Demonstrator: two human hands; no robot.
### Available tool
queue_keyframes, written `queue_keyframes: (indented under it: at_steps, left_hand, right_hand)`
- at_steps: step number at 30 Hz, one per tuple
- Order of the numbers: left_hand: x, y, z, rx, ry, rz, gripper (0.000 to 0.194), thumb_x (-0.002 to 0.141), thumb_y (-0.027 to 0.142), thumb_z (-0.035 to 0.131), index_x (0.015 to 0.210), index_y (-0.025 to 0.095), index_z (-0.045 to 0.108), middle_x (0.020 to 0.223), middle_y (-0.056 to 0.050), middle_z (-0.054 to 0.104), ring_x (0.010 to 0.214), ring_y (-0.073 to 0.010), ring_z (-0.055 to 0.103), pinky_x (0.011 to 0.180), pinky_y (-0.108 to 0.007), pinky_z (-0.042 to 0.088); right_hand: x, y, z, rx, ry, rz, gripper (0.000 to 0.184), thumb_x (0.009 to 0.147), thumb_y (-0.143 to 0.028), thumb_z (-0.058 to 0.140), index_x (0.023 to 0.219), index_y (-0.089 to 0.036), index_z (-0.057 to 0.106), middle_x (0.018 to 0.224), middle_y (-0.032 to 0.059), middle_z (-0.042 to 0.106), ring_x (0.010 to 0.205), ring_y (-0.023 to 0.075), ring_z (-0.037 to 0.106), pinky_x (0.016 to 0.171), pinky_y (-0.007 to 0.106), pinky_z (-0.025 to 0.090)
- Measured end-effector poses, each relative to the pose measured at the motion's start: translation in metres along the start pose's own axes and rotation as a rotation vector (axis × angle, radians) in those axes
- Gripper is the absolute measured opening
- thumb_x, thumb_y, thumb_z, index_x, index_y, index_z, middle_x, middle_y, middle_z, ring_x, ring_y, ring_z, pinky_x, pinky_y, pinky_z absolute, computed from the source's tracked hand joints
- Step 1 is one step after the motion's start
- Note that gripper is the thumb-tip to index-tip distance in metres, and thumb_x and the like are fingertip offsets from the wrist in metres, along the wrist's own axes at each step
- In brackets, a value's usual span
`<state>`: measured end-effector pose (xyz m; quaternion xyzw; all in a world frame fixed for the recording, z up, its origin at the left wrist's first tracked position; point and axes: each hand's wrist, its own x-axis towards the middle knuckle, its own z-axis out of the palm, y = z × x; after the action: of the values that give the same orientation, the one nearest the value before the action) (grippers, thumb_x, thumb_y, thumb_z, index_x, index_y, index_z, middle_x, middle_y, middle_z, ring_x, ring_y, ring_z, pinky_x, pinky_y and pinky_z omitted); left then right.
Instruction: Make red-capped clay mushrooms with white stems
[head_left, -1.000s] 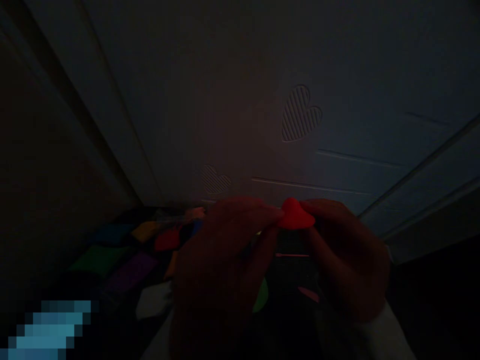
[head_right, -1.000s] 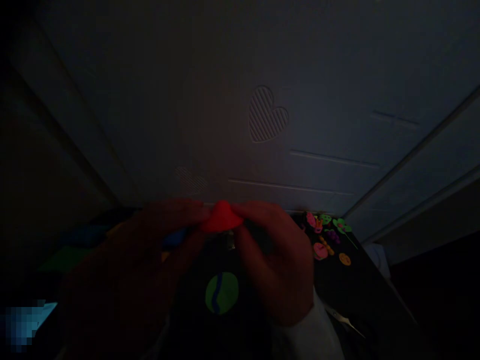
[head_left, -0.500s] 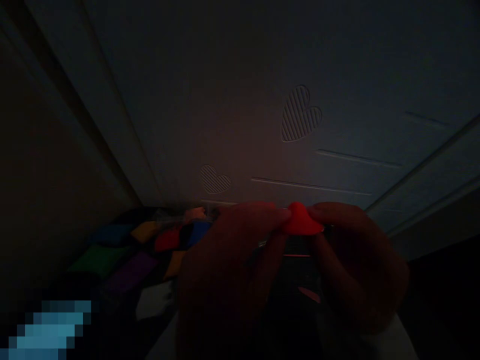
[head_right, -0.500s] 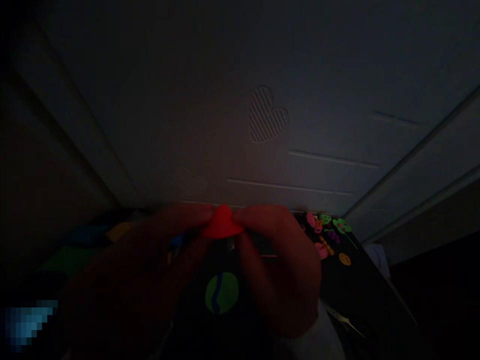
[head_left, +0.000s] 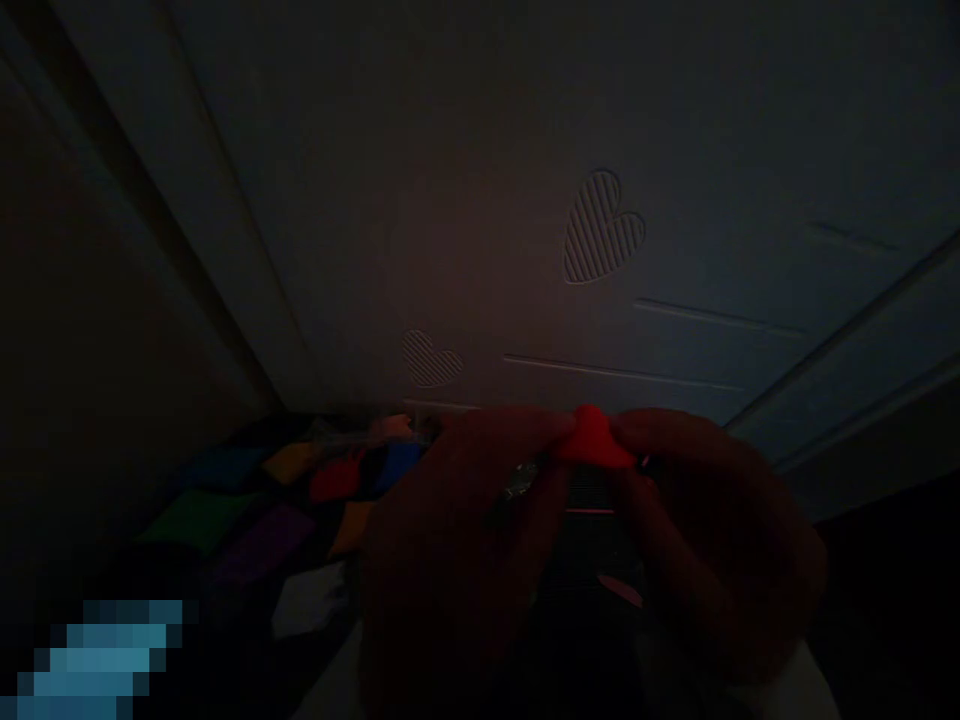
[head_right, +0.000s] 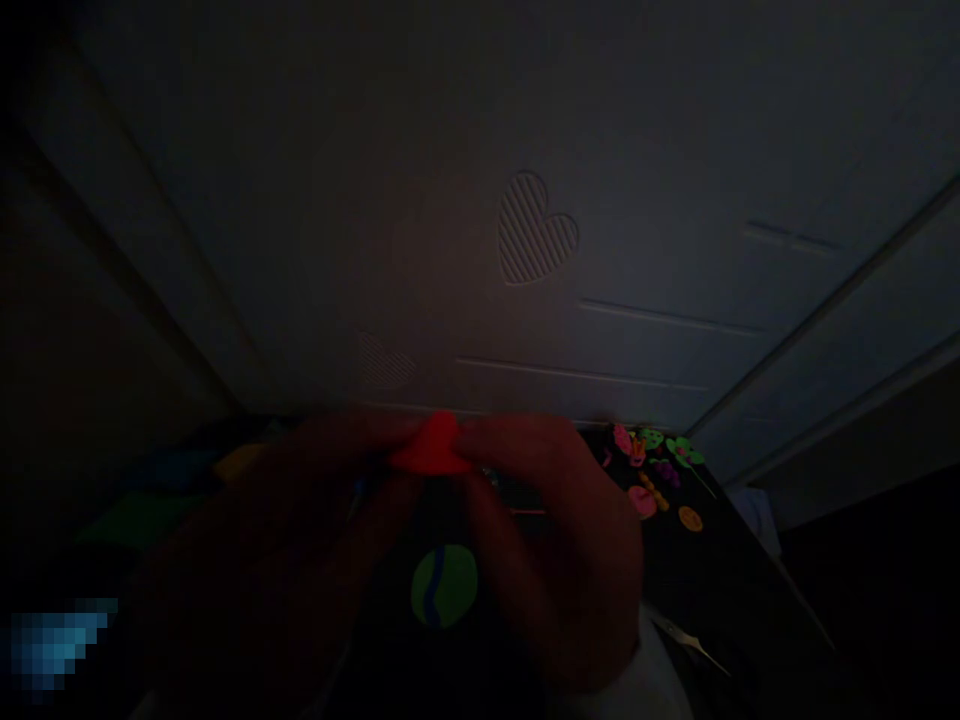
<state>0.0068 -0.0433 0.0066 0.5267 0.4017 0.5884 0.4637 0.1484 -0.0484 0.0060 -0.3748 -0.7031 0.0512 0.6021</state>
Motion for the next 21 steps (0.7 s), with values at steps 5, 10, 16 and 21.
queue_keyframes:
  at_steps: [5,10,16,21]
  left_hand:
    - [-0.0007,0.0001,-0.0004,0.135,0.119,0.104,0.025,0.072,0.021,0.071,0.089,0.039,0.069,0.095,0.008,0.072,0.11,-0.0265,0.06,0.086,-0.033,0.053]
    - [-0.0002,-0.0008,-0.0008,0.234,0.152,0.189,0.024,0.072,0.022,0.071,0.088,0.04,0.07,0.092,0.006,0.072,0.106,-0.0262,0.062,0.083,-0.033,0.054]
    - [-0.0017,-0.0028,-0.0006,0.346,0.177,0.309,0.028,0.073,0.02,0.07,0.093,0.04,0.07,0.097,0.007,0.071,0.104,-0.0245,0.063,0.088,-0.031,0.052]
    - [-0.0001,-0.002,-0.002,0.42,0.152,0.418,0.03,0.075,0.016,0.067,0.094,0.038,0.069,0.094,0.006,0.071,0.096,-0.0207,0.065,0.086,-0.029,0.054]
  right_hand:
    - [0.0017,-0.0032,-0.0018,0.014,-0.07,0.002,0.037,0.078,0.002,0.058,0.104,-0.024,0.061,0.103,-0.004,0.065,0.097,0.0094,0.059,0.086,0.021,0.049]
    - [0.0043,-0.0063,-0.0061,-0.01,-0.124,0.032,0.03,0.081,-0.002,0.056,0.101,-0.023,0.06,0.101,-0.0044,0.064,0.096,0.007,0.059,0.086,0.017,0.048]
    - [0.0013,-0.0048,-0.0028,-0.002,-0.087,0.031,0.037,0.077,0.0,0.061,0.105,-0.024,0.06,0.106,-0.0016,0.063,0.097,0.0116,0.06,0.086,0.024,0.05]
    - [0.0016,-0.007,-0.003,-0.032,-0.089,-0.026,0.034,0.077,0.001,0.062,0.102,-0.022,0.061,0.105,-0.0006,0.062,0.097,0.0112,0.058,0.083,0.023,0.051]
